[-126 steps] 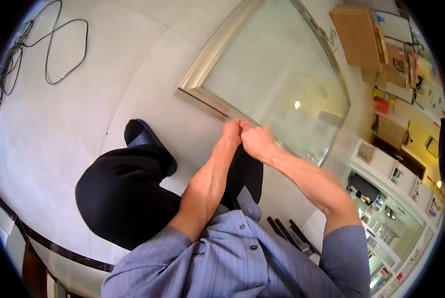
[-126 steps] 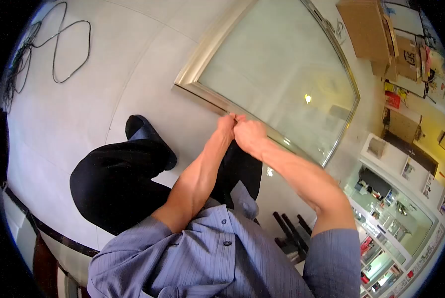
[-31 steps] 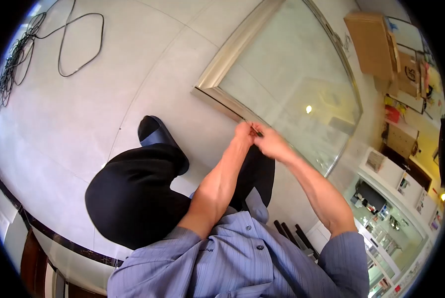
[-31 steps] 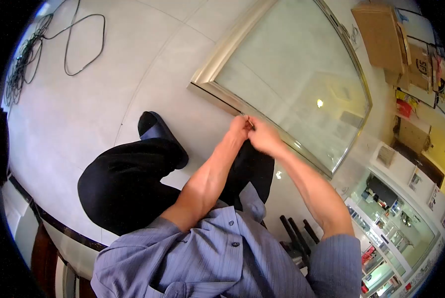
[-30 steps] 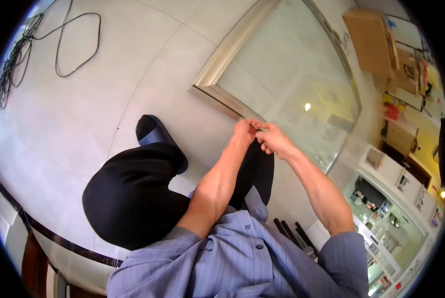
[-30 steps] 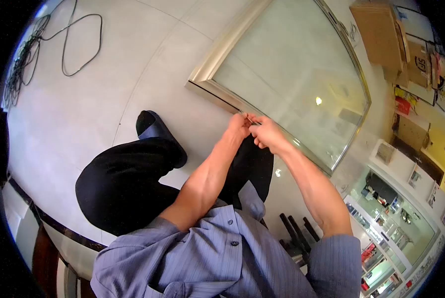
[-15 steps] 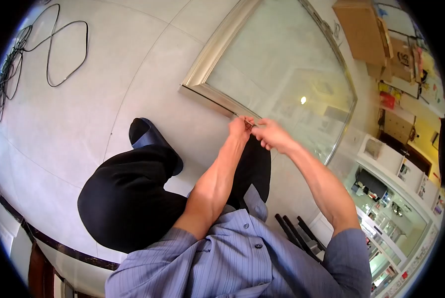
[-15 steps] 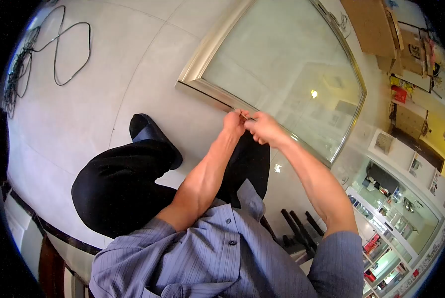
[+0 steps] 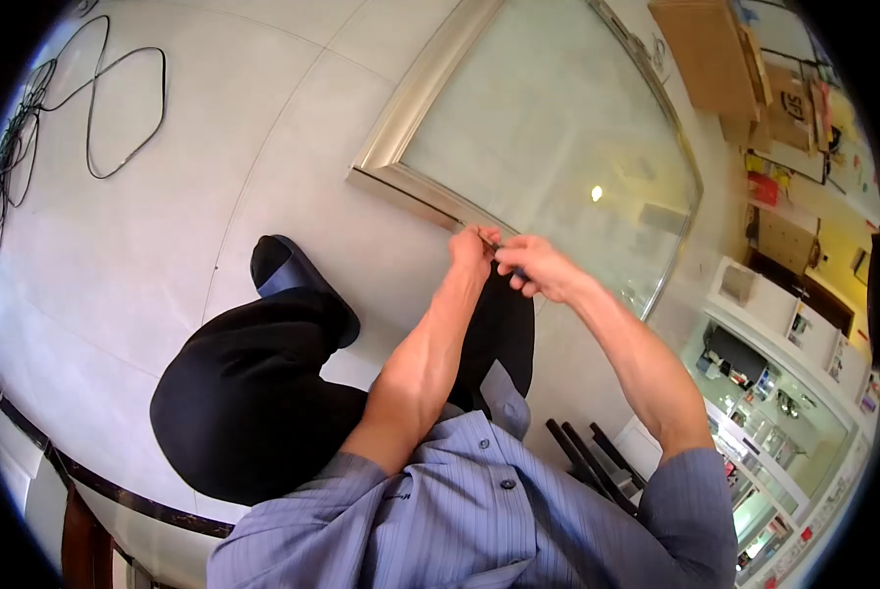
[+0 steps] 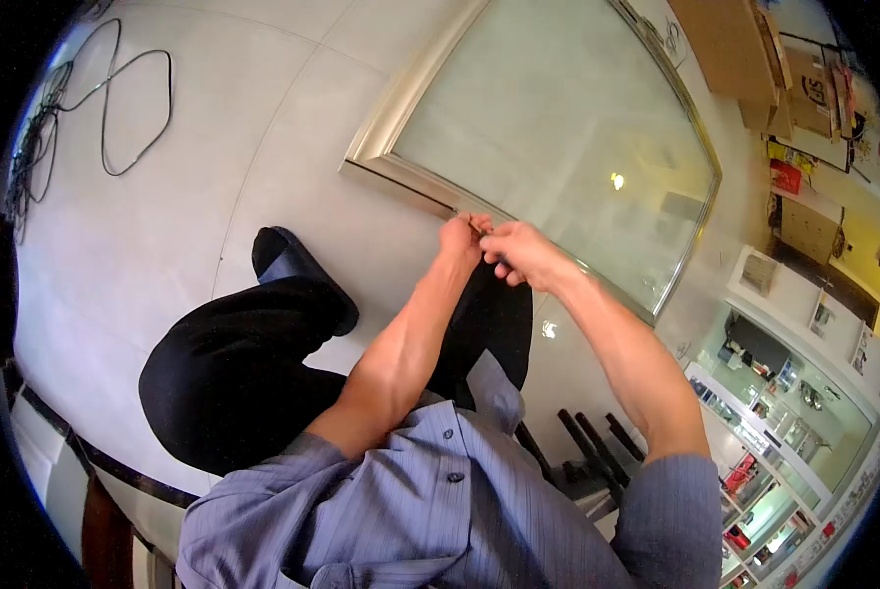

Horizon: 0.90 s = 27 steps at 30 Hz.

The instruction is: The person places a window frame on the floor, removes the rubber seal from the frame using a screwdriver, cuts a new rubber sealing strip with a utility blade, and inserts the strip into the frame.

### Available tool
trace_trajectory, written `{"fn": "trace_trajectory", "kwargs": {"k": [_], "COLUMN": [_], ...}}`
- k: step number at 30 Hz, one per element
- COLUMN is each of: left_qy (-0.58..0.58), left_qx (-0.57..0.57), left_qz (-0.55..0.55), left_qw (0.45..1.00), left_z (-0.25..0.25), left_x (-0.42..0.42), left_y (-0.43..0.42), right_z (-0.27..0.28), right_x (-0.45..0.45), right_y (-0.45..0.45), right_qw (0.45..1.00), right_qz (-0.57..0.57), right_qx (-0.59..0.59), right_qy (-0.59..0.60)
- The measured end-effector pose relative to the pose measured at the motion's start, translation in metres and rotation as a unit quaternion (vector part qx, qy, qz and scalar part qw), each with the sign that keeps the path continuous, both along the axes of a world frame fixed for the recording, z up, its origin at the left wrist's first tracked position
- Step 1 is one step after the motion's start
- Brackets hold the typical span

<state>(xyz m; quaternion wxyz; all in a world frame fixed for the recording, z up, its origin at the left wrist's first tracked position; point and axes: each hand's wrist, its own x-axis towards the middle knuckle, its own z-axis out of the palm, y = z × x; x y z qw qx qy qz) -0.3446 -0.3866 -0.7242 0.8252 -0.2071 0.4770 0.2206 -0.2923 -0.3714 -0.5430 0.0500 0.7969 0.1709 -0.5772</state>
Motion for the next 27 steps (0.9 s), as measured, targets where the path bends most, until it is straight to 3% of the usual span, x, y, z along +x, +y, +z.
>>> {"fn": "trace_trajectory", "kwargs": {"k": [2,4,5,7,9,12,13,14,19,20,21,22,26,27], "left_qy": [0.0,-0.008,-0.008,0.071,0.073,0.068,0.057,0.058,0.059,0.059,0.069,0.079,0.073,0.061], "left_qx": [0.0,0.023,0.021,0.048,0.044,0.023,0.019,0.019,0.002,0.001,0.034,0.069,0.041,0.025], "left_qz": [-0.023,-0.081,-0.085,-0.126,-0.109,-0.086,-0.073,-0.075,-0.082,-0.084,-0.108,-0.131,-0.11,-0.084], "left_qw": [1.0,0.996,0.996,0.988,0.99,0.994,0.996,0.995,0.995,0.995,0.991,0.986,0.99,0.994], "left_z": [0.018,0.026,0.025,0.025,0.028,0.022,0.019,0.024,0.027,0.027,0.028,0.027,0.025,0.023], "left_x": [-0.009,-0.018,-0.019,-0.017,-0.014,-0.015,-0.015,-0.016,-0.019,-0.019,-0.018,-0.016,-0.008,-0.007], "left_y": [0.005,0.01,0.004,0.003,0.01,0.008,0.008,0.011,0.016,0.014,0.013,0.013,0.022,0.023], "right_z": [-0.018,-0.024,-0.017,0.002,-0.001,0.001,0.009,0.013,-0.005,-0.003,0.0,0.005,0.007,0.011], "right_x": [0.017,0.022,0.017,0.006,0.017,0.014,0.007,0.004,0.018,0.013,0.009,0.005,0.018,0.017], "right_y": [-0.015,-0.02,-0.024,-0.031,-0.032,-0.032,-0.016,-0.006,-0.012,-0.015,-0.02,-0.022,-0.014,-0.01], "right_qw": [0.967,0.873,0.875,0.724,0.728,0.78,0.954,0.977,0.975,0.969,0.756,0.71,0.666,0.876], "right_qz": [0.231,0.441,0.438,0.641,0.625,0.518,0.178,-0.186,-0.212,0.215,0.596,0.637,0.635,0.38], "right_qx": [0.085,0.169,0.167,0.174,0.204,0.264,0.199,0.104,-0.001,0.097,0.173,0.213,0.316,0.243], "right_qy": [-0.064,-0.123,-0.123,-0.188,-0.194,-0.232,-0.14,-0.025,0.069,-0.076,-0.208,-0.214,-0.231,-0.171]}}
